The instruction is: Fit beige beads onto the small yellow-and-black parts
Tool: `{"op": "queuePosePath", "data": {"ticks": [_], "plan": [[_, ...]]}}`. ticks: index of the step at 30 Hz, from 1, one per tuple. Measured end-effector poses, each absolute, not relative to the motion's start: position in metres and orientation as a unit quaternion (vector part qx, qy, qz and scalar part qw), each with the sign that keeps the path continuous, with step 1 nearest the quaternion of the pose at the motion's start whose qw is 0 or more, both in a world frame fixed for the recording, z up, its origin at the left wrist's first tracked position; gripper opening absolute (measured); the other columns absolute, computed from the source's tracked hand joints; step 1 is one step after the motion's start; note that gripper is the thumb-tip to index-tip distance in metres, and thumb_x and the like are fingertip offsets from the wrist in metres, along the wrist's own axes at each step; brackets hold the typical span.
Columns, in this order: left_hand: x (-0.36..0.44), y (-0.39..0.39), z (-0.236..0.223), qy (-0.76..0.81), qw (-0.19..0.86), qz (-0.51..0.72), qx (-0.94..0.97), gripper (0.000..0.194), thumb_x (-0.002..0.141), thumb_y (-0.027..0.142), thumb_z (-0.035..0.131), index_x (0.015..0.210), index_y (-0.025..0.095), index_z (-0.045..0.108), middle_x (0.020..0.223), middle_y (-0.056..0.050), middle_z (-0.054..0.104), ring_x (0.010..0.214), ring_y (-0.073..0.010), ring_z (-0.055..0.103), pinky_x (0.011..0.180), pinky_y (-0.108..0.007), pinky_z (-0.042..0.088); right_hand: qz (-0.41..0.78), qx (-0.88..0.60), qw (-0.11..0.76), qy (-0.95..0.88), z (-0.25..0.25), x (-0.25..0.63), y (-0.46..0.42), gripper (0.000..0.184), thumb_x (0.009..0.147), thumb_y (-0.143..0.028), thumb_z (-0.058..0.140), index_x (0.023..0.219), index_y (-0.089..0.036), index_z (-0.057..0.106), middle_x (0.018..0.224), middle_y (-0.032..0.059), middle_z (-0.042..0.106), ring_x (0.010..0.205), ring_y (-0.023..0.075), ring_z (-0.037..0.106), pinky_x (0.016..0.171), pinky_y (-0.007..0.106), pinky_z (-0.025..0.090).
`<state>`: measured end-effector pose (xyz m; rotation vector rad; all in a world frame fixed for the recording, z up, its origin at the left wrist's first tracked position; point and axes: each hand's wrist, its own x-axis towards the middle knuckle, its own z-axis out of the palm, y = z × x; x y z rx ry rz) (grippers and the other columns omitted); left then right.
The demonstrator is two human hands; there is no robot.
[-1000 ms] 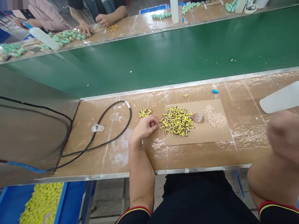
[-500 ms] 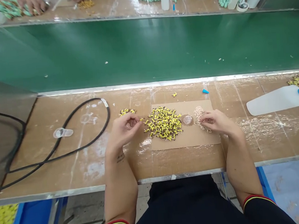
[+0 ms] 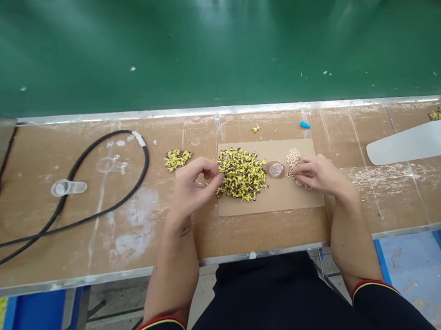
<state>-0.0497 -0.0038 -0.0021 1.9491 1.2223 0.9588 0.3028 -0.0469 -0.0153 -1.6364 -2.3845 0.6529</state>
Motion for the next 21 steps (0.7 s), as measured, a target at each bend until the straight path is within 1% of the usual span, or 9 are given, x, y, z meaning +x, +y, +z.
{"op": "queuePosePath", "data": {"ticks": [4, 6, 9, 13, 17, 21], "plan": [[-0.0503, -0.004, -0.0024, 0.472, 0.31, 0.365, 0.74, 0.015, 0.084, 0.024, 0.064, 0.072, 0.02, 0.056, 0.071, 0.0, 0.063, 0.066, -0.0123, 0.055, 0.064, -0.026, 0.045, 0.211, -0.565, 0.094, -0.792, -0.0154, 0.2993, -0.0458, 0.015, 0.094, -0.033, 0.065, 0.087, -0.026, 0.077, 0.088, 0.0029, 0.074, 0.078, 0.0204, 0.066, 0.075, 0.036, 0.04], [-0.0501, -0.0045, -0.0022, 0.467, 0.304, 0.368, 0.745, 0.014, 0.084, 0.022, 0.063, 0.072, 0.02, 0.056, 0.071, 0.001, 0.063, 0.066, -0.0119, 0.055, 0.064, -0.026, 0.045, 0.212, -0.569, 0.095, -0.788, -0.0166, 0.2978, -0.0448, 0.013, 0.092, -0.03, 0.066, 0.084, -0.026, 0.075, 0.088, 0.0028, 0.074, 0.078, 0.0203, 0.066, 0.074, 0.035, 0.04], [-0.0495, -0.0048, -0.0013, 0.452, 0.292, 0.377, 0.754, 0.014, 0.084, 0.018, 0.063, 0.072, 0.019, 0.056, 0.071, 0.002, 0.062, 0.065, -0.0109, 0.055, 0.063, -0.024, 0.044, 0.226, -0.57, 0.093, -0.785, -0.0174, 0.3001, -0.0438, 0.014, 0.092, -0.025, 0.065, 0.081, -0.025, 0.075, 0.086, 0.0029, 0.075, 0.077, 0.0198, 0.067, 0.073, 0.034, 0.041], [-0.0494, -0.0044, 0.0, 0.441, 0.283, 0.384, 0.76, 0.014, 0.083, 0.016, 0.063, 0.072, 0.019, 0.056, 0.069, 0.003, 0.062, 0.064, -0.0104, 0.054, 0.062, -0.024, 0.043, 0.241, -0.572, 0.109, -0.776, -0.0157, 0.3065, -0.0442, 0.015, 0.094, -0.027, 0.063, 0.087, -0.024, 0.076, 0.089, 0.0038, 0.076, 0.077, 0.0197, 0.067, 0.075, 0.035, 0.043], [-0.05, -0.0049, 0.0009, 0.458, 0.284, 0.37, 0.757, 0.014, 0.084, 0.019, 0.063, 0.072, 0.02, 0.056, 0.07, 0.002, 0.062, 0.064, -0.0112, 0.055, 0.063, -0.024, 0.045, 0.213, -0.574, 0.13, -0.78, -0.0181, 0.3057, -0.0441, 0.018, 0.096, -0.03, 0.062, 0.099, -0.026, 0.08, 0.09, 0.0047, 0.075, 0.077, 0.0201, 0.067, 0.077, 0.036, 0.043], [-0.0499, -0.005, 0.0018, 0.467, 0.284, 0.364, 0.754, 0.014, 0.085, 0.022, 0.062, 0.073, 0.02, 0.057, 0.07, 0.002, 0.062, 0.065, -0.0114, 0.055, 0.064, -0.025, 0.046, 0.214, -0.564, 0.112, -0.79, -0.0238, 0.3033, -0.043, 0.018, 0.096, -0.029, 0.064, 0.092, -0.028, 0.081, 0.088, 0.0034, 0.075, 0.074, 0.0187, 0.066, 0.075, 0.035, 0.04]]}}
